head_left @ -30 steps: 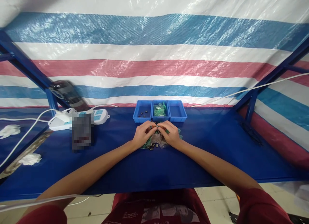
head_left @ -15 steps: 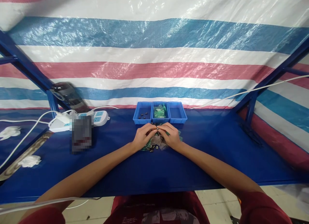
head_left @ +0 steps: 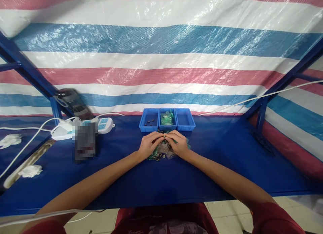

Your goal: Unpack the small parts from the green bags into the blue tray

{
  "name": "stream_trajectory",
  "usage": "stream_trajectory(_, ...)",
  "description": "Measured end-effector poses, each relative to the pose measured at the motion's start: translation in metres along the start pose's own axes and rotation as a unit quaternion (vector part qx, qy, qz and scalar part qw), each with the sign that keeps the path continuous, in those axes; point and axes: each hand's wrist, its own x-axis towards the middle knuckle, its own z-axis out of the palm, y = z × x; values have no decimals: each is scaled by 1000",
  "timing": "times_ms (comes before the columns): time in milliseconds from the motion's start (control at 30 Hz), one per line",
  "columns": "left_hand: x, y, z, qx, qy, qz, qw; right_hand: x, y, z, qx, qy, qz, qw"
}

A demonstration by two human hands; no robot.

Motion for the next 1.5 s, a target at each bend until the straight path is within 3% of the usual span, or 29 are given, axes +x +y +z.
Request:
stream_trajectory(500,0,-2,1,4,-14,2,1000,4,-7,-2,-6,4,12,1000)
stream_trajectory(933,0,1,1,20,10,-22,1000,2,-6,-5,-32,-12,49,998)
stream_trajectory(1500,-1,2,0,18,17,-29,999,3,-5,-2,-12,-2,14,1000)
